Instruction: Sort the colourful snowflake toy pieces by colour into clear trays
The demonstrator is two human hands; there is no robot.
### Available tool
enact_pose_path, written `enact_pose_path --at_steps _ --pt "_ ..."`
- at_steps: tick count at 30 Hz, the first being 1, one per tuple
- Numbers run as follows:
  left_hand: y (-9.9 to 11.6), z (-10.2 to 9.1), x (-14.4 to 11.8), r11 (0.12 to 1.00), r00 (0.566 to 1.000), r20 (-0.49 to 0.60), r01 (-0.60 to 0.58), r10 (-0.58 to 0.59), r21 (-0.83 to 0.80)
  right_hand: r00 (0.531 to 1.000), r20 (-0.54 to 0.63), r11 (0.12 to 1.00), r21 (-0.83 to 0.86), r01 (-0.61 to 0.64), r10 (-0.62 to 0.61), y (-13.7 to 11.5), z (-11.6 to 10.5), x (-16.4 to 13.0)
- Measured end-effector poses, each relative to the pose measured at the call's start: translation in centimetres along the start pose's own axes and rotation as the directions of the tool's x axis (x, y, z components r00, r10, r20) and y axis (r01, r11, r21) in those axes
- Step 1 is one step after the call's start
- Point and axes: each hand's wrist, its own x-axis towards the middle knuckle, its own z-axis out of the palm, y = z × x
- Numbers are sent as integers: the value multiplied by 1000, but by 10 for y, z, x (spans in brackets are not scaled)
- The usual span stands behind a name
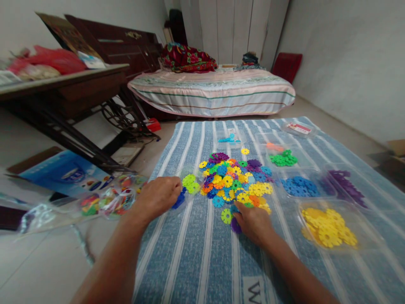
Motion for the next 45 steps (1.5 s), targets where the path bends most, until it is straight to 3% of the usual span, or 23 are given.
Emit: enact_pose_path --at_steps 8,11,14,17,19,23,28,33,36,38,40,45 --pt "-13 17 20 990 978 194 51 -77 131 1000 28 1000 2 -5 4 -2 -4 1" --pt "-11 14 16 978 975 159 127 -154 165 1000 -22 994 107 -3 5 3 0 -1" --pt "-1 10 4 979 985 33 164 -169 121 998 -63 964 264 19 -2 7 4 -2" --pt "23 17 -10 996 1000 1 -21 21 -82 995 -95 911 412 35 5 9 4 -2" --pt "44 32 -15 960 979 5 -201 206 -194 993 -117 877 478 42 16 11 0 -1" --pt "79 70 -14 946 966 45 -239 254 -219 983 -181 867 492 81 11 17 -14 10" --pt "91 102 -7 929 967 4 -244 255 -278 954 -296 927 370 63 53 23 -43 65" --pt "83 113 -6 891 964 -19 -251 264 -378 893 -418 933 359 -6 167 23 -98 156" --pt "79 115 -5 864 969 -35 -233 243 -447 843 -478 923 382 -52 245 21 -121 186" --pt "78 116 -3 840 974 -27 -208 225 -500 842 -477 919 390 -54 251 19 -120 185" --pt "77 115 -2 811 979 -15 -176 202 -558 870 -442 918 395 -29 218 16 -106 168" --pt "78 115 2 705 987 -7 -120 161 -699 961 -274 901 426 86 38 8 -55 93"
